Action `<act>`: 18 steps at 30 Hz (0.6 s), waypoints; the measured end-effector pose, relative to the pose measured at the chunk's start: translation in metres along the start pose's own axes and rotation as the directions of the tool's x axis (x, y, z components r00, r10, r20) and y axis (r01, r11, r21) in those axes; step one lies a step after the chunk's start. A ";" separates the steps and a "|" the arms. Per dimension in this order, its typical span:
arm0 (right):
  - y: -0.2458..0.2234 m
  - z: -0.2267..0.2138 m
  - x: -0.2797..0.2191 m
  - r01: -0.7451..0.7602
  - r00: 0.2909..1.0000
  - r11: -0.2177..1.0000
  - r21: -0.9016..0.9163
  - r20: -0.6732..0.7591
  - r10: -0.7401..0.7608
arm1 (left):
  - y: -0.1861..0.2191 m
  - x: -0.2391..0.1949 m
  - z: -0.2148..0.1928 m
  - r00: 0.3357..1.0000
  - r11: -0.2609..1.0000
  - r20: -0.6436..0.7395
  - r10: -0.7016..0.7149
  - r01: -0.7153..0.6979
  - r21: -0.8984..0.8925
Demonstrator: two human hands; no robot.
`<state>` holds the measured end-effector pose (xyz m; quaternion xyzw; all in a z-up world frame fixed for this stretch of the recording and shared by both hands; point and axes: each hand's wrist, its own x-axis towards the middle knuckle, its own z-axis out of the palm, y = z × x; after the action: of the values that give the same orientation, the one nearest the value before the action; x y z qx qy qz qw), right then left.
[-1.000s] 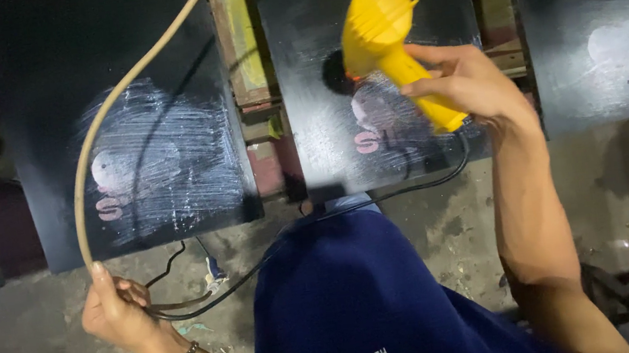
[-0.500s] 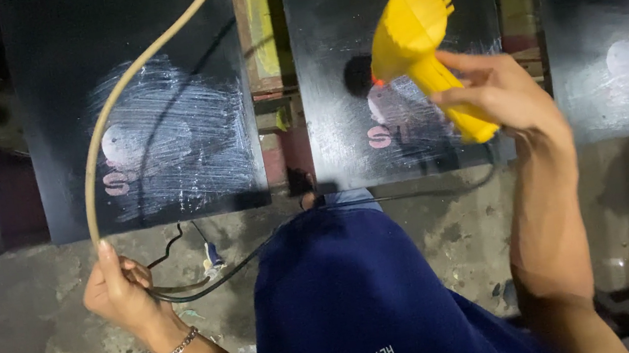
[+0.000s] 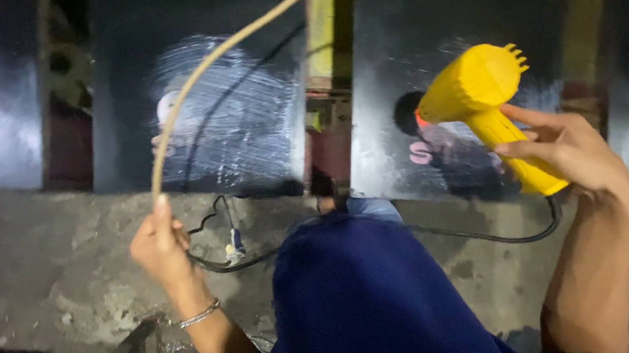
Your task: Drying adhesive or ink on screen-printed boards using a handheld heat gun.
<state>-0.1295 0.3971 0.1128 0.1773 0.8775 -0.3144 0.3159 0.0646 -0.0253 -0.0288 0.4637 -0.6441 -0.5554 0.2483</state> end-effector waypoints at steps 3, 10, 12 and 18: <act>0.013 0.007 0.008 0.096 0.995 0.982 0.165 -0.027 -0.093 | -0.004 0.000 0.005 1.000 0.998 0.002 -0.016 0.016 0.065; 0.068 -0.005 0.055 0.129 0.992 0.988 0.087 -0.005 -0.129 | 0.013 -0.017 0.016 0.983 0.954 -0.016 -0.183 0.182 0.237; 0.096 -0.005 0.089 0.268 0.950 0.948 0.172 0.119 -0.290 | 0.004 -0.024 0.019 0.999 0.981 0.003 -0.040 0.039 0.189; 0.259 -0.040 0.346 0.249 0.868 0.940 0.232 0.378 -0.323 | 0.032 -0.067 0.028 0.998 1.000 0.059 -0.015 0.016 -0.019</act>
<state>-0.2708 0.6540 -0.2074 0.0021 0.7767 -0.4641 0.4259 0.0611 0.0449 0.0074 0.4498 -0.6421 -0.5769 0.2293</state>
